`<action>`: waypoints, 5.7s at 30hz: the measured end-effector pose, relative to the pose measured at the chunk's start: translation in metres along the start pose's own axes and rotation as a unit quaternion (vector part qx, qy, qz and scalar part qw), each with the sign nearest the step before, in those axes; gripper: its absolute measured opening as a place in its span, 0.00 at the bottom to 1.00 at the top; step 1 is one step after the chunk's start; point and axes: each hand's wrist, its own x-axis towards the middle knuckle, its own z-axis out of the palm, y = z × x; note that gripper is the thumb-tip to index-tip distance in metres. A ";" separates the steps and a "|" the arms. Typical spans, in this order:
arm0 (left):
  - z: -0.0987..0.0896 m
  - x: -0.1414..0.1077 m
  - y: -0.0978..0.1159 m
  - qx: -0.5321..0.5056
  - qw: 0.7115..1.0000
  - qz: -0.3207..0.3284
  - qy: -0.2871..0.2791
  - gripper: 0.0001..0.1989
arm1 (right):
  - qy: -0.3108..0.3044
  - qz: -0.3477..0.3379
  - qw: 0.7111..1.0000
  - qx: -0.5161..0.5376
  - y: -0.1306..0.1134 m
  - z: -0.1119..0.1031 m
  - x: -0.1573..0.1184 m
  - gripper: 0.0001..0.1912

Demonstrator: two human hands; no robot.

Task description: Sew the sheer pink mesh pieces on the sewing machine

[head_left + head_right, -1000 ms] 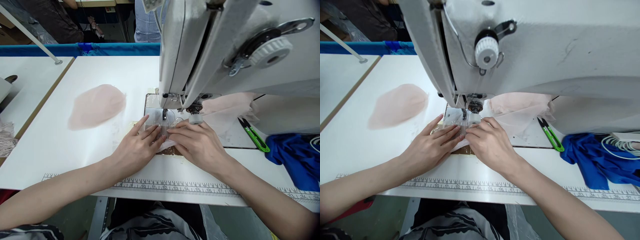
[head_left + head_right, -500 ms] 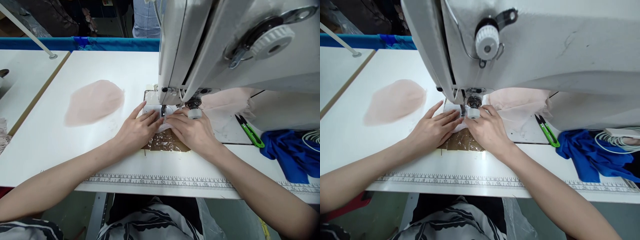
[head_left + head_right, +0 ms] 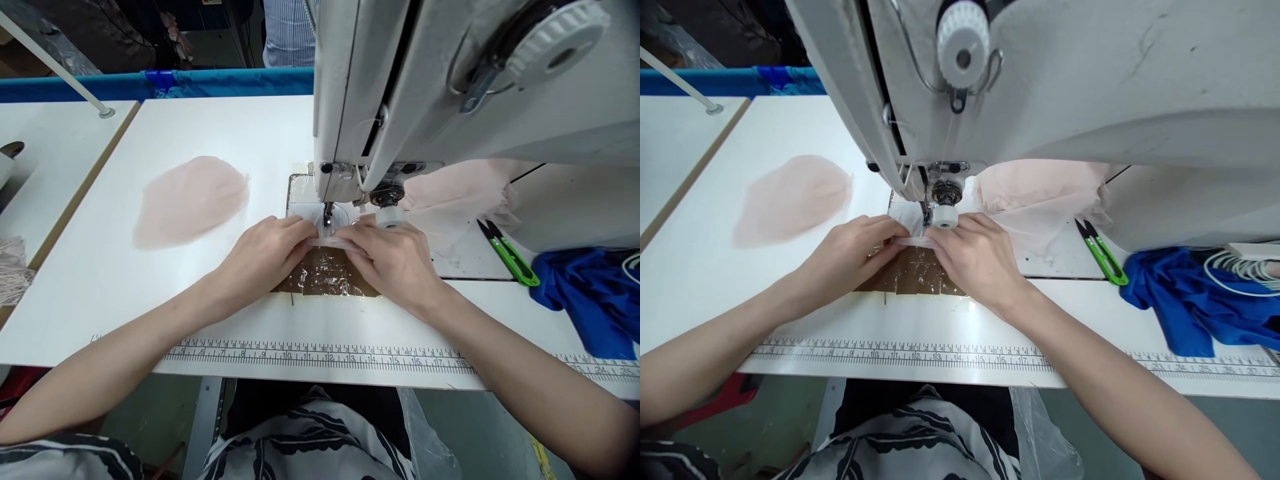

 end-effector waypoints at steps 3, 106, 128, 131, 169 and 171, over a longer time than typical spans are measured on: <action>0.003 0.010 -0.008 -0.066 0.997 -0.009 -0.024 0.10 | 0.006 0.035 0.999 -0.001 0.002 0.000 0.003 0.15; 0.017 -0.004 -0.010 0.204 0.952 0.155 0.167 0.16 | -0.026 -0.040 0.997 -0.060 0.005 0.007 0.003 0.15; 0.016 0.006 -0.025 0.074 0.984 0.153 0.047 0.16 | -0.030 -0.041 0.999 0.005 -0.014 -0.004 0.000 0.17; 0.019 0.007 -0.023 0.090 0.982 0.156 0.055 0.17 | -0.058 0.003 0.998 0.008 -0.013 -0.004 0.001 0.12; 0.018 0.004 -0.029 0.095 0.979 0.179 0.028 0.19 | -0.048 -0.016 0.989 -0.138 -0.007 0.000 -0.002 0.15; 0.019 0.004 -0.030 0.092 0.979 0.177 0.031 0.19 | -0.051 -0.016 0.989 -0.140 -0.007 0.000 -0.001 0.15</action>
